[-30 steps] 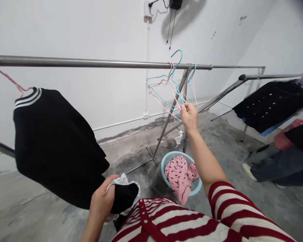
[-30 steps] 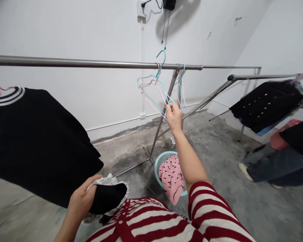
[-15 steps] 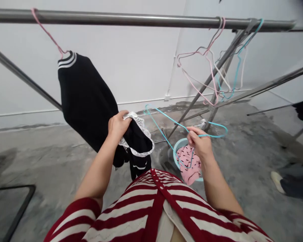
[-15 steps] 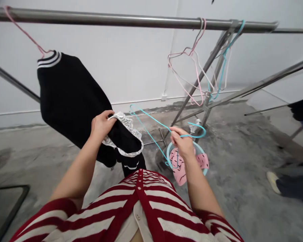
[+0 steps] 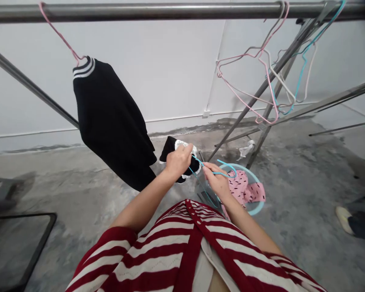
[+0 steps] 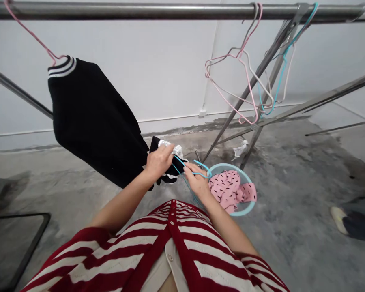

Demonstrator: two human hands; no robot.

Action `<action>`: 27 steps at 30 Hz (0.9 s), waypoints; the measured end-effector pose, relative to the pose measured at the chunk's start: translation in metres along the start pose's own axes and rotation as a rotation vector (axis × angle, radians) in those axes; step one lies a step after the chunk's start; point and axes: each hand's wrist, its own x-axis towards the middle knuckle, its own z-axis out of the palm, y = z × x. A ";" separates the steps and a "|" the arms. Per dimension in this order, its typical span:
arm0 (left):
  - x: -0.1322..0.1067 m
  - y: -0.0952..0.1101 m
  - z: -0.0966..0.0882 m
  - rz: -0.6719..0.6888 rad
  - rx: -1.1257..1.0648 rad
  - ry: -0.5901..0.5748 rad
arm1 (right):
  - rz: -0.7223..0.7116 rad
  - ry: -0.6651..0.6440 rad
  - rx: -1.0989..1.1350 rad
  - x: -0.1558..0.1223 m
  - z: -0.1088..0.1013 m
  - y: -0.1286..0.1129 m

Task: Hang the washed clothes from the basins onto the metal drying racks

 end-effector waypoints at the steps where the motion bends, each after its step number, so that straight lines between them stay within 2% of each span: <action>1: -0.007 0.004 0.004 0.061 -0.023 0.025 | 0.022 0.036 0.047 0.001 0.001 0.004; 4: -0.026 -0.002 0.008 0.272 -0.179 0.158 | 0.087 0.112 0.229 0.004 -0.009 0.015; 5: -0.030 -0.009 0.007 0.290 -0.244 0.220 | 0.094 0.122 0.285 0.005 -0.017 0.018; 6: -0.033 -0.018 0.005 0.259 -0.311 0.282 | 0.089 0.129 0.332 0.006 -0.025 0.019; 8: -0.034 -0.039 -0.001 0.077 -0.440 0.386 | 0.065 0.147 0.416 0.008 -0.039 0.019; 10: -0.029 -0.057 -0.005 -0.119 -0.545 0.407 | 0.035 0.152 0.487 0.008 -0.050 0.016; 12: -0.021 -0.069 -0.006 -0.193 -0.635 0.310 | 0.008 0.147 0.552 0.008 -0.055 0.013; 14: -0.012 -0.077 -0.007 -0.183 -0.696 0.157 | -0.003 0.135 0.597 0.007 -0.057 0.011; 16: -0.004 -0.080 -0.012 -0.189 -0.693 0.116 | 0.009 0.129 0.620 0.006 -0.058 0.010; 17: -0.001 -0.081 -0.016 -0.202 -0.655 0.165 | 0.018 0.129 0.627 0.006 -0.059 0.011; 19: 0.005 -0.076 -0.030 -0.205 -0.534 0.367 | 0.028 0.134 0.627 0.005 -0.060 0.011; 21: 0.009 -0.063 -0.049 -0.094 -0.412 0.526 | 0.026 0.144 0.597 0.003 -0.059 0.009; 22: 0.011 -0.054 -0.058 0.019 -0.360 0.542 | 0.024 0.141 0.573 0.003 -0.058 0.008; 23: 0.013 -0.043 -0.065 0.166 -0.313 0.502 | 0.022 0.125 0.545 0.001 -0.056 0.007; 25: 0.016 -0.020 -0.075 0.509 -0.218 0.272 | 0.019 0.062 0.485 -0.002 -0.050 0.003; 27: 0.019 -0.003 -0.075 0.754 -0.128 0.004 | 0.028 -0.029 0.430 -0.005 -0.045 -0.001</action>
